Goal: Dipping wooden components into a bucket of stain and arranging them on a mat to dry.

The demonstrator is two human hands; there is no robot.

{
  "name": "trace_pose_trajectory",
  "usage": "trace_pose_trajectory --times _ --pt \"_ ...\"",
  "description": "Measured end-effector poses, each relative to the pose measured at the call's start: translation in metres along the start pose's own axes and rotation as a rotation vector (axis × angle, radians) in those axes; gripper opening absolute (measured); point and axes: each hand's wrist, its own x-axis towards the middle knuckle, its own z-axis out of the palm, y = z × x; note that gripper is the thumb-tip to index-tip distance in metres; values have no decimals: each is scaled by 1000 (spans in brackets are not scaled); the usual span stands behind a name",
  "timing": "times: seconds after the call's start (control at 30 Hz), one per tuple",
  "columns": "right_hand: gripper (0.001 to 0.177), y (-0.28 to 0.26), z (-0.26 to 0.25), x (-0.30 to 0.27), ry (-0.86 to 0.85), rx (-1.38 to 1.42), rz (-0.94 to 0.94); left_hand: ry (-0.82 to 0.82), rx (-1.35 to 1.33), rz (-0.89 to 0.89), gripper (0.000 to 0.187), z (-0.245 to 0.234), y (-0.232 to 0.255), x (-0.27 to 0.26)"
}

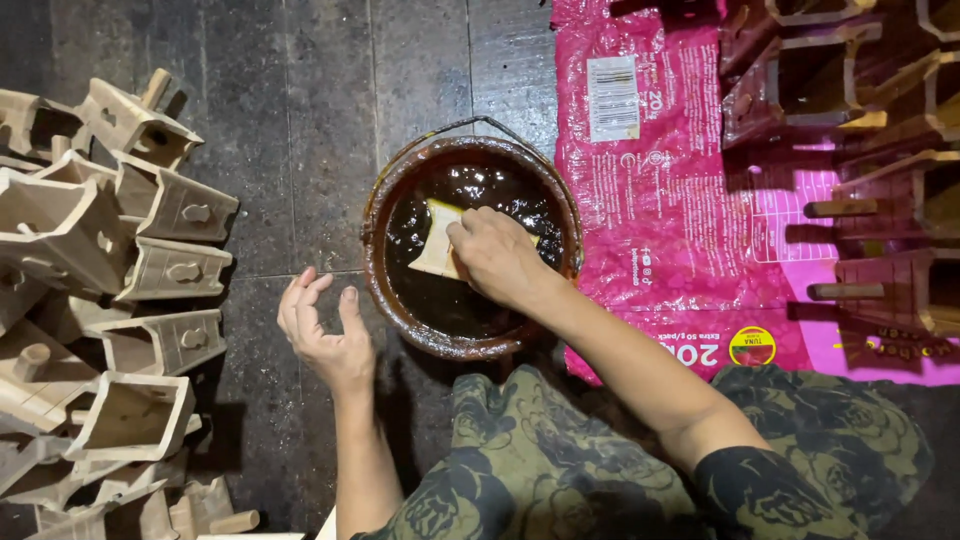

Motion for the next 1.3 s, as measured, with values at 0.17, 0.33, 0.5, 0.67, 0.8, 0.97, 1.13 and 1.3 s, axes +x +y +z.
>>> trace_pose_trajectory --times 0.17,0.33,0.5,0.67,0.8,0.97,1.13,1.3 --pt "15 -6 2 5 -36 -68 24 -36 -27 -17 23 0 7 -2" --pt "19 -1 -2 -3 -28 -112 46 -32 -64 -50 22 0 21 -3" --pt "6 -4 -25 -18 124 -109 55 -62 -98 -278 21 5 34 -11" --pt "11 -17 -69 -24 254 156 129 -242 -579 -574 21 25 41 -21" --pt "13 -23 -80 -33 374 311 169 -291 -763 -656 32 35 50 -22" --pt "15 -28 -74 -49 604 426 131 -246 -814 -860 54 61 37 -23" --pt "18 -29 -55 -66 694 426 89 -222 -868 -951 59 55 56 -6" --pt "13 -29 -62 -73 686 463 62 -199 -937 -1074 61 51 62 1"
